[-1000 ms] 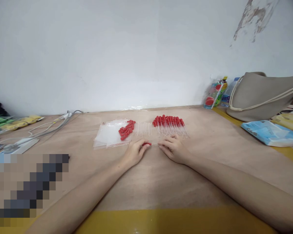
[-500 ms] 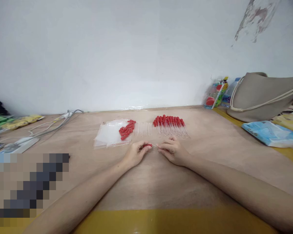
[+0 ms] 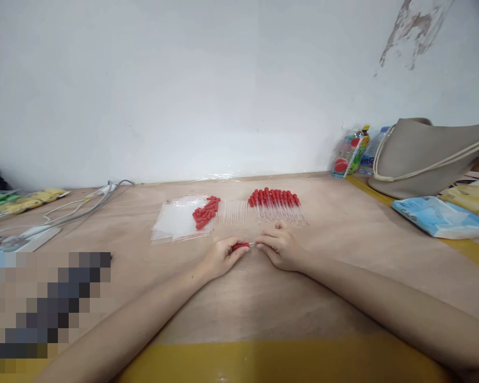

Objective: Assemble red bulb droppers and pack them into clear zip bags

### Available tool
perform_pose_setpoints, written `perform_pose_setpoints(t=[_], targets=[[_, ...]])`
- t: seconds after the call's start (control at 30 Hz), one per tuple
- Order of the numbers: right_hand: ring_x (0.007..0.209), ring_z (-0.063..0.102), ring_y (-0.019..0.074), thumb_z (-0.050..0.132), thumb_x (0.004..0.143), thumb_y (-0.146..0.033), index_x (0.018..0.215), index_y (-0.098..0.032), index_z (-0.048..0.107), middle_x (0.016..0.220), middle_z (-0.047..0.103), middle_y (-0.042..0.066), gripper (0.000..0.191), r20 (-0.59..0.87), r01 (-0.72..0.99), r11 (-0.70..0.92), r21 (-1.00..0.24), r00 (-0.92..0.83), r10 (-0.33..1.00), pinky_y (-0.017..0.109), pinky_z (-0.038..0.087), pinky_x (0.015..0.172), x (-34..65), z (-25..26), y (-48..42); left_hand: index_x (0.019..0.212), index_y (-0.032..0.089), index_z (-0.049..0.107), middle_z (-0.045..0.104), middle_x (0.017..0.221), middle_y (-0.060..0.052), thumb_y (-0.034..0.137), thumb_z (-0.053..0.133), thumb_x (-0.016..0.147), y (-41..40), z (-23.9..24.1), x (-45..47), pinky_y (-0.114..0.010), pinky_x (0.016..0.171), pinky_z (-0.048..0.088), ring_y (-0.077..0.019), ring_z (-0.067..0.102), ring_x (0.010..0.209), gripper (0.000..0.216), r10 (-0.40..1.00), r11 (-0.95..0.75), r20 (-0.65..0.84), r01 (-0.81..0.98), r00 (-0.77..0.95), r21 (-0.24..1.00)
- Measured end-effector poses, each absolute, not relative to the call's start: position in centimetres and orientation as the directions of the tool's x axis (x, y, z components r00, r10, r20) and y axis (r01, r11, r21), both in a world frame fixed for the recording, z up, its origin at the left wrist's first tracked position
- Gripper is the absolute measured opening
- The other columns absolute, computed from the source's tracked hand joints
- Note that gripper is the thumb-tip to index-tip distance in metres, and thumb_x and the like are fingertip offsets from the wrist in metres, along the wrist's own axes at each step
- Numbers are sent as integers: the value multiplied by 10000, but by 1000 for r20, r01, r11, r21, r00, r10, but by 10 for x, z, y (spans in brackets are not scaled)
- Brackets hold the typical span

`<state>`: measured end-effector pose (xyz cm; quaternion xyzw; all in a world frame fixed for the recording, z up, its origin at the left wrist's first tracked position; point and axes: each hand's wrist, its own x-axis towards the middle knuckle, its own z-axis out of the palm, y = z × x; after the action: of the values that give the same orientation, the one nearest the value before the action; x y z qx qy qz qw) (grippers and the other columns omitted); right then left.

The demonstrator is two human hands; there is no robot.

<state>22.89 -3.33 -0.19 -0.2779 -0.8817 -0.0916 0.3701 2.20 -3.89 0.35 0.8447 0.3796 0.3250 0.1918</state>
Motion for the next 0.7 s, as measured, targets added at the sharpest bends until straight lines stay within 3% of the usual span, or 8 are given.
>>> perform_pose_setpoints(t=[0.4, 0.6, 0.7], targets=[[527, 376, 101, 366, 880, -226, 770, -153, 601, 649, 603, 19, 269, 549, 607, 795, 21, -671, 498, 299, 218, 658, 218, -3, -28, 935, 169, 620, 661, 825, -34, 281, 494, 838, -37, 2, 21, -236, 648, 469, -132, 591, 709, 195, 713, -697, 429, 494, 555, 520], [701, 506, 138, 391, 869, -234, 831, -169, 622, 776, 639, 50, 244, 472, 667, 745, 3, -658, 587, 305, 245, 713, 215, 11, -34, 925, 177, 608, 663, 821, -24, 255, 529, 814, -27, 4, 19, -261, 676, 476, -139, 598, 711, 157, 702, -712, 464, 542, 541, 446], [765, 540, 158, 428, 836, -223, 805, -182, 651, 789, 659, 47, 229, 414, 731, 681, -39, -609, 677, 310, 267, 740, 217, 24, -36, 1032, 168, 553, 642, 922, -54, 264, 560, 787, -22, 3, 14, -310, 752, 475, -175, 593, 827, 264, 712, -693, 500, 606, 493, 389]])
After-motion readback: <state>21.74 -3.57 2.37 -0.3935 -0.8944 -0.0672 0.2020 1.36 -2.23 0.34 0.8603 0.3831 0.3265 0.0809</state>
